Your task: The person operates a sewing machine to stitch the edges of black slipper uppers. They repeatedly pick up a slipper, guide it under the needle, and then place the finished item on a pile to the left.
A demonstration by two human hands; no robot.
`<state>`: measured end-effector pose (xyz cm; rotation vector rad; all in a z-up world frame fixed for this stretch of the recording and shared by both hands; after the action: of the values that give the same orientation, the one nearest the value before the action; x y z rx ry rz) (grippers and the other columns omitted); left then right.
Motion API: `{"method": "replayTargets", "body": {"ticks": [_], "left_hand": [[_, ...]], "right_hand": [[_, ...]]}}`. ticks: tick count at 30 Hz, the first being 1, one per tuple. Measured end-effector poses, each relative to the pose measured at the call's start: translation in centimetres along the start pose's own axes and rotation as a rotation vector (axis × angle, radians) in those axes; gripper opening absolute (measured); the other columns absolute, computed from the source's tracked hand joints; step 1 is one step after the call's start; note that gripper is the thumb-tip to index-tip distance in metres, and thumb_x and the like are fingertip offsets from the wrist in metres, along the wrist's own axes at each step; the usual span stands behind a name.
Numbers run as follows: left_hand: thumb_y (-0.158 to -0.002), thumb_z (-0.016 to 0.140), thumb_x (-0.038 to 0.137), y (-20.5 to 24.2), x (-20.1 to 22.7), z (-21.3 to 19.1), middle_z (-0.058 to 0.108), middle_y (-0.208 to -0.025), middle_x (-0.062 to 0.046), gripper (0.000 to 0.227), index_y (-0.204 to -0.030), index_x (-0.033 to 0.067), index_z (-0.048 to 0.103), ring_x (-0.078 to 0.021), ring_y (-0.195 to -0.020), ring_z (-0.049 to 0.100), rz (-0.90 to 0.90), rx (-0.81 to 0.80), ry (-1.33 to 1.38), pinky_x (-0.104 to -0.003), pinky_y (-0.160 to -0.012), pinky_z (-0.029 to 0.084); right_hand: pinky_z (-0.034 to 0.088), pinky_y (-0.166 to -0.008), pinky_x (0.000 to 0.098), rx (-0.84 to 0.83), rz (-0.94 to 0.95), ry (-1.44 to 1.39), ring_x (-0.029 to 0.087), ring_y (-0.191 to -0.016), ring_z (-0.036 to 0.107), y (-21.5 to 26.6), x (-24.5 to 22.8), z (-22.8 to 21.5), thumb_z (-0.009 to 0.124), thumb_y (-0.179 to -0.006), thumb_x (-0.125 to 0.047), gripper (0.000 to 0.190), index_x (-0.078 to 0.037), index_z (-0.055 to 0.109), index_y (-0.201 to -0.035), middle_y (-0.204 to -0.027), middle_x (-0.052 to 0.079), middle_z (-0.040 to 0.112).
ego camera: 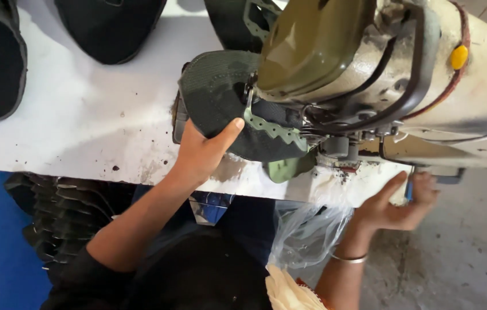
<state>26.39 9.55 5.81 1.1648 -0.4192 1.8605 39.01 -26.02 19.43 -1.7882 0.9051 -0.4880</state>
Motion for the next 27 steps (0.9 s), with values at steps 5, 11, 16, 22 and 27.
{"method": "replayTargets", "body": {"ticks": [5, 11, 16, 22, 27], "left_hand": [[-0.097, 0.073, 0.016, 0.9, 1.2, -0.4, 0.07, -0.104, 0.001, 0.023, -0.115, 0.0024, 0.067, -0.007, -0.093, 0.063, 0.102, 0.046, -0.187, -0.027, -0.082, 0.053], [-0.097, 0.075, 0.016, 0.4, 1.1, -0.3, 0.067, -0.098, 0.0, 0.023, -0.113, 0.0016, 0.067, -0.0082, -0.086, 0.06, 0.007, 0.063, -0.193, -0.027, -0.078, 0.052], [-0.096, 0.073, 0.01, -1.0, 2.2, 0.3, 0.067, -0.105, 0.0, 0.028, -0.12, 0.0027, 0.062, -0.0088, -0.092, 0.062, 0.049, 0.04, -0.107, -0.027, -0.081, 0.054], [-0.095, 0.071, 0.003, -2.7, 2.3, 0.8, 0.065, -0.113, -0.003, 0.036, -0.128, 0.0037, 0.056, -0.0109, -0.1, 0.062, 0.063, 0.01, 0.025, -0.029, -0.089, 0.055], [-0.099, 0.069, 0.003, -3.0, 1.7, 0.8, 0.066, -0.115, -0.002, 0.033, -0.13, 0.0034, 0.056, -0.012, -0.103, 0.061, 0.068, -0.011, 0.072, -0.03, -0.094, 0.053]], "right_hand": [[0.051, -0.116, 0.0544, 0.02, 0.069, -0.077, 0.037, -0.118, 0.07, 0.0, 1.9, 0.3, 0.074, -0.105, 0.003, 0.013, 0.011, 0.067, -0.111, -0.117, 0.021, 0.072], [0.052, -0.115, 0.0547, 0.085, 0.036, -0.1, 0.035, -0.116, 0.07, -3.8, 1.8, -0.5, 0.072, -0.105, 0.003, 0.009, 0.01, 0.068, -0.109, -0.115, 0.021, 0.072], [0.051, -0.116, 0.0548, 0.094, 0.01, -0.115, 0.034, -0.117, 0.068, -4.1, 1.4, -0.2, 0.07, -0.106, 0.003, 0.008, 0.01, 0.068, -0.11, -0.113, 0.021, 0.071], [0.055, -0.112, 0.0515, 0.053, 0.065, -0.089, 0.034, -0.115, 0.07, -5.3, 0.0, -0.3, 0.07, -0.107, 0.003, 0.005, 0.007, 0.067, -0.106, -0.109, 0.018, 0.071], [0.057, -0.111, 0.0534, 0.114, 0.044, -0.044, 0.034, -0.105, 0.073, -1.4, 0.9, -0.2, 0.072, -0.103, 0.005, 0.005, 0.007, 0.068, -0.104, -0.105, 0.017, 0.073]]}}
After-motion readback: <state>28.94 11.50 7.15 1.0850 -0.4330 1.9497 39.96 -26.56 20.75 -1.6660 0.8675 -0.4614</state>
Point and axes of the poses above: each hand's wrist, its own y-axis away from the middle knuckle, its own z-axis out of the palm, x = y × z, the point moved 10 cm from there along -y, towards the middle knuckle
